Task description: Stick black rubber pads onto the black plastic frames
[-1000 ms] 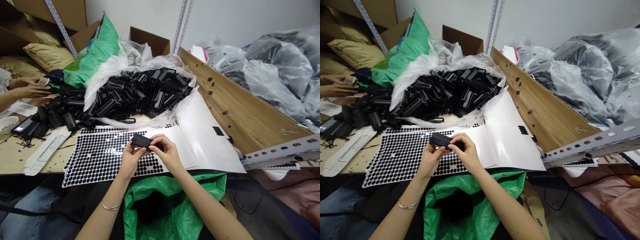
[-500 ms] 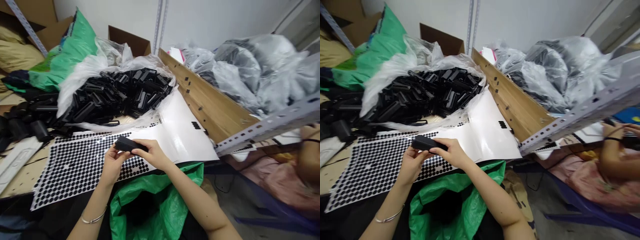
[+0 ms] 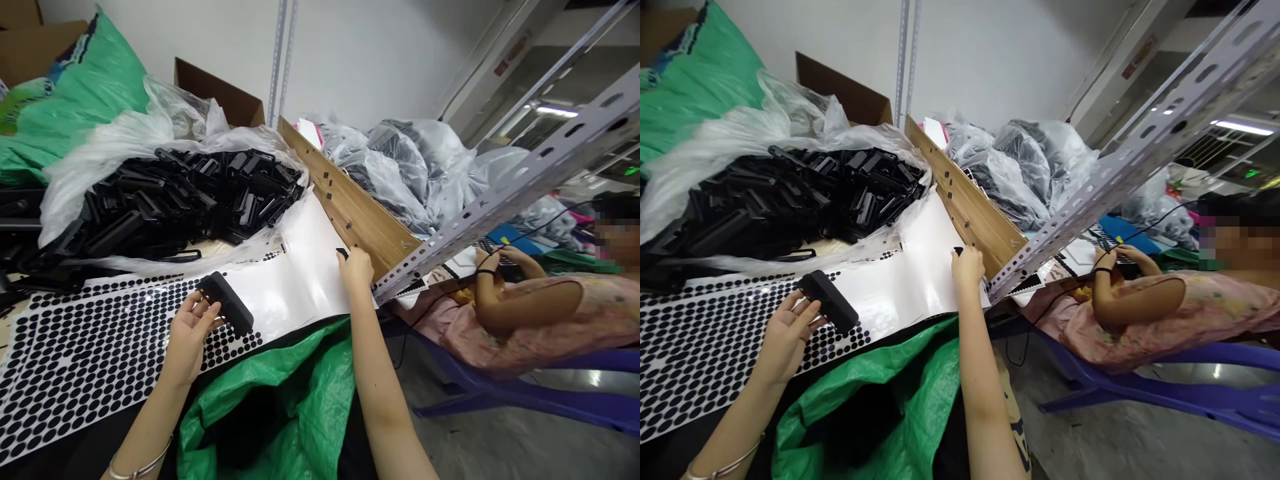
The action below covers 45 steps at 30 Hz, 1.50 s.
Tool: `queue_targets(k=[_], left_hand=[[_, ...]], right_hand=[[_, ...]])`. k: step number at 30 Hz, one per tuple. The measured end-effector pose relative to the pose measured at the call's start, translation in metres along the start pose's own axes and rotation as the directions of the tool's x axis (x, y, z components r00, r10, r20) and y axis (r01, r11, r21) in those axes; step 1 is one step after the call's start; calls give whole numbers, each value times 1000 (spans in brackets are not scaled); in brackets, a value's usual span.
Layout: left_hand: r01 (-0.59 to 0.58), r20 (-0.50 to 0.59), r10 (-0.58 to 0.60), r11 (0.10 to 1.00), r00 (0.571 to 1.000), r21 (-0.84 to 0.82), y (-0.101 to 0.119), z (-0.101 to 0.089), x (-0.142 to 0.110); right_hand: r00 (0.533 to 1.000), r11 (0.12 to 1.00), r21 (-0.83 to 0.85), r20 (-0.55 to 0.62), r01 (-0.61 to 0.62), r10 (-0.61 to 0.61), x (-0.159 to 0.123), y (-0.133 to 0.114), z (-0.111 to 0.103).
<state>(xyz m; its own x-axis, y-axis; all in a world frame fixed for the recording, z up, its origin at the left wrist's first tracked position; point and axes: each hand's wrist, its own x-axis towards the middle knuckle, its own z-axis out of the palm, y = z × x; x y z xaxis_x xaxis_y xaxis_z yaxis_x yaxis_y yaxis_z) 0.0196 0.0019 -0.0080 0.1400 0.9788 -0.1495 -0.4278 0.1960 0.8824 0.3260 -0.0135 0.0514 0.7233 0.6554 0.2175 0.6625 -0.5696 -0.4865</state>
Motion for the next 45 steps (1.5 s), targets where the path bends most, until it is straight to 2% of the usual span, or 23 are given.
queue_targets(k=[4, 11, 16, 22, 25, 28, 32, 37, 45], left_hand=[[55, 0, -55, 999, 999, 1, -1, -3, 0], [84, 16, -85, 996, 996, 26, -2, 5, -1], [96, 29, -97, 994, 995, 46, -8, 11, 1], [173, -23, -173, 985, 985, -6, -16, 12, 8], [192, 20, -193, 981, 981, 29, -15, 12, 6], [157, 64, -164, 982, 984, 107, -14, 15, 2], [109, 69, -122, 980, 990, 166, -15, 16, -1], [100, 80, -117, 976, 990, 192, -14, 15, -1], [100, 49, -109, 983, 993, 152, -7, 16, -2]], right_hand=[[995, 993, -75, 6, -94, 95, 11, 24, 11], [982, 984, -41, -93, -171, 167, 11, 37, 22], [982, 987, 30, -105, -157, 159, 19, 48, 25], [985, 975, 183, -97, -125, 144, 30, 63, 27], [992, 954, 287, -64, -89, 111, 36, 72, 30], [994, 938, 336, -36, -81, 98, 41, 78, 36], [991, 945, 313, -66, -94, 120, 41, 79, 39], [983, 973, 200, -119, -112, 137, 36, 71, 33], [977, 992, 120, -201, -40, 63, 31, 63, 29]])
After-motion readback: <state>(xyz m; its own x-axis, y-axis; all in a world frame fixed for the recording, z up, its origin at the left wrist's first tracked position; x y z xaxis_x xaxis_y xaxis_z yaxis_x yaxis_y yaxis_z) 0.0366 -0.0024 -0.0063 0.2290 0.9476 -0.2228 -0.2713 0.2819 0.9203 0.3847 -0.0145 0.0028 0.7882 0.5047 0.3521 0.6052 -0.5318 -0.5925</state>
